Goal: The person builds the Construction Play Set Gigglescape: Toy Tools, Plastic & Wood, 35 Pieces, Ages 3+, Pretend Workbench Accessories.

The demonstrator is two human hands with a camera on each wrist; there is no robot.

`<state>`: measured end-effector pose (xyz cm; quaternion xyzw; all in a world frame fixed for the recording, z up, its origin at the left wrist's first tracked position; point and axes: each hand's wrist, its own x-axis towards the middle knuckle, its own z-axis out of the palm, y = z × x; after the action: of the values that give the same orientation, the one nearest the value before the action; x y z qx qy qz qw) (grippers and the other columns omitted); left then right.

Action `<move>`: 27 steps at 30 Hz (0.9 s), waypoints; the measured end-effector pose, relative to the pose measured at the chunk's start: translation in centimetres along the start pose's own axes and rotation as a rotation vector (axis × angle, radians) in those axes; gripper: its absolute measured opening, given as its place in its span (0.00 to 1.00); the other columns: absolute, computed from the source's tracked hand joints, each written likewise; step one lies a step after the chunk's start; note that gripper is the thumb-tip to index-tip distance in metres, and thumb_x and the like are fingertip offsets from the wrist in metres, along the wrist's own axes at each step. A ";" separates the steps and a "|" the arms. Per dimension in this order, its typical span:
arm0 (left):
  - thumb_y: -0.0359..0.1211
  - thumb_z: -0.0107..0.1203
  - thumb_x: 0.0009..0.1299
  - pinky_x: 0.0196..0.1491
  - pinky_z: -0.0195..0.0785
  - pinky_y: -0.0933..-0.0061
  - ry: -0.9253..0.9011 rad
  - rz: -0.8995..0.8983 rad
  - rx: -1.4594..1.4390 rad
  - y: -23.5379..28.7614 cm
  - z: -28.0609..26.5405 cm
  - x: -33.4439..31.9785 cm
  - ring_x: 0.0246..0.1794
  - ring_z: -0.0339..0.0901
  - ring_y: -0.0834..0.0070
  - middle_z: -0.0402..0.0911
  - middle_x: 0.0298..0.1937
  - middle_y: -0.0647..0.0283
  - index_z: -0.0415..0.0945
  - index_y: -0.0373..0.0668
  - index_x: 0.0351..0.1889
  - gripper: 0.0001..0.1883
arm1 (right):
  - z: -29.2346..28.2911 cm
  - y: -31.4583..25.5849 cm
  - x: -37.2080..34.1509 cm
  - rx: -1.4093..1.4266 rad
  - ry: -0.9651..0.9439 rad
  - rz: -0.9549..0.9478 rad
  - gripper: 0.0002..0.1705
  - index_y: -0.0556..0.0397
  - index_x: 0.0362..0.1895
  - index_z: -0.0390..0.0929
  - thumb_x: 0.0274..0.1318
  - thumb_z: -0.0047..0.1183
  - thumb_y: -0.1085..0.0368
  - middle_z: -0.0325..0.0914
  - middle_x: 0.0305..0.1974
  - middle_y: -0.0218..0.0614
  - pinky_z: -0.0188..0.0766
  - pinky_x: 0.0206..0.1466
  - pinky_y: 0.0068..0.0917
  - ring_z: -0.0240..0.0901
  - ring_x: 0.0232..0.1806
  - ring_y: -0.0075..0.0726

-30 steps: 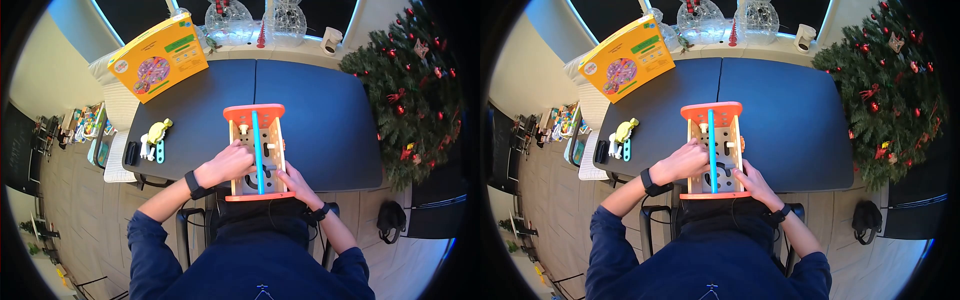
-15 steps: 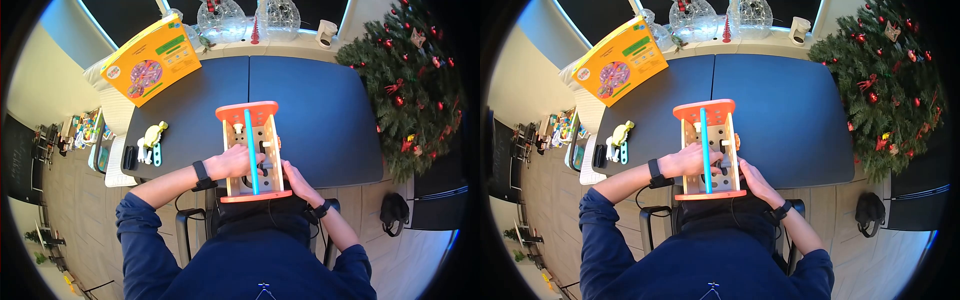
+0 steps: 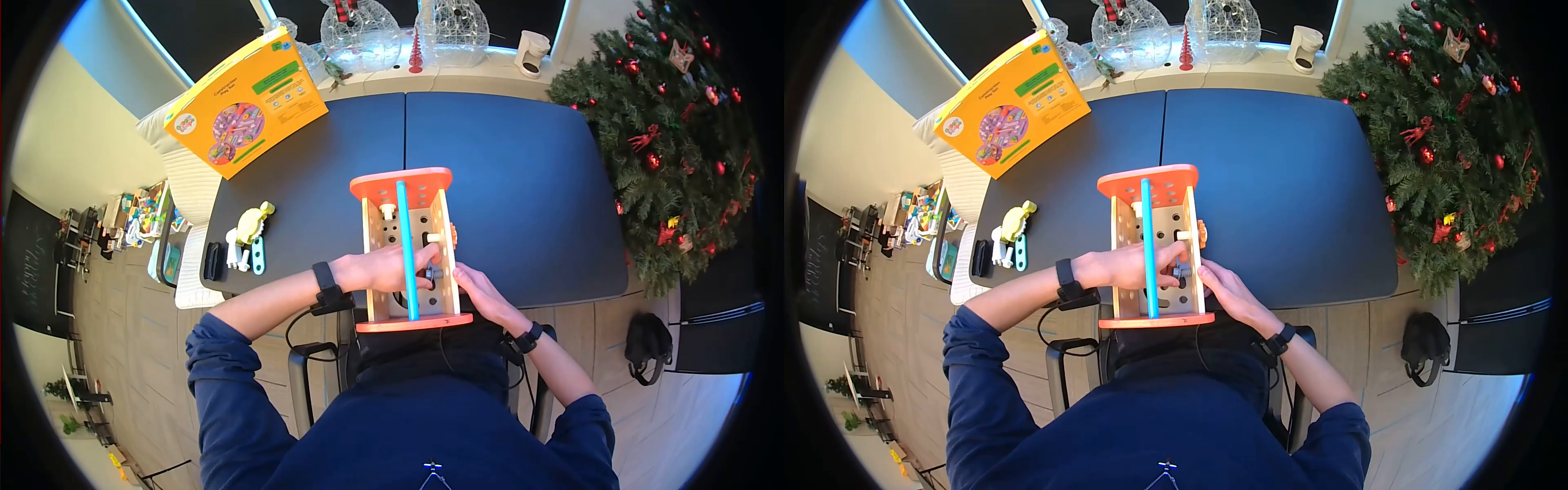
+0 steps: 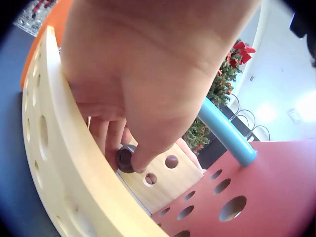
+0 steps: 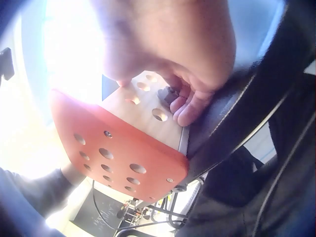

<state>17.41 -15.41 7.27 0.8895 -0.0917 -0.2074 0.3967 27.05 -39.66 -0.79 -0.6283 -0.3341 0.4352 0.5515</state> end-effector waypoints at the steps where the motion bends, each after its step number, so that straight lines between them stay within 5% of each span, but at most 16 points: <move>1: 0.34 0.66 0.78 0.43 0.74 0.53 -0.022 0.003 -0.045 -0.4 0.0 0.1 0.39 0.82 0.52 0.80 0.36 0.53 0.62 0.39 0.56 0.22 | 0.0 0.1 0.0 0.001 0.005 -0.007 0.42 0.60 0.79 0.68 0.83 0.40 0.36 0.83 0.56 0.41 0.76 0.56 0.33 0.77 0.51 0.32; 7: 0.35 0.65 0.78 0.45 0.74 0.53 0.000 0.005 0.015 -1.0 0.0 0.1 0.42 0.82 0.53 0.81 0.38 0.51 0.61 0.40 0.54 0.21 | 0.0 0.3 0.1 0.012 -0.006 -0.018 0.42 0.61 0.78 0.69 0.83 0.41 0.37 0.84 0.55 0.42 0.76 0.56 0.32 0.78 0.49 0.31; 13: 0.51 0.63 0.78 0.49 0.76 0.48 -0.056 -0.146 0.198 -1.7 0.1 0.4 0.48 0.85 0.48 0.86 0.43 0.51 0.76 0.39 0.44 0.22 | 0.2 0.2 0.1 0.033 0.008 0.006 0.40 0.60 0.81 0.66 0.84 0.41 0.41 0.84 0.54 0.41 0.76 0.57 0.32 0.77 0.48 0.31; 22: 0.52 0.64 0.78 0.46 0.76 0.48 0.008 -0.077 0.260 -2.1 0.6 0.2 0.43 0.86 0.49 0.87 0.37 0.53 0.81 0.40 0.41 0.22 | 0.4 1.8 0.2 -0.001 0.034 -0.011 0.32 0.52 0.85 0.60 0.87 0.37 0.54 0.83 0.48 0.36 0.77 0.57 0.31 0.77 0.45 0.29; 27: 0.51 0.63 0.78 0.44 0.76 0.48 0.019 -0.060 0.252 -1.3 0.3 -0.4 0.43 0.86 0.49 0.87 0.39 0.53 0.81 0.40 0.41 0.21 | 0.9 2.5 0.4 0.050 0.131 -0.036 0.22 0.58 0.71 0.71 0.87 0.40 0.58 0.82 0.44 0.34 0.78 0.53 0.29 0.78 0.42 0.26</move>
<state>16.88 -14.59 6.26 0.9366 -0.0867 -0.1974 0.2762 26.28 -39.38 -3.29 -0.6354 -0.2973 0.3914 0.5955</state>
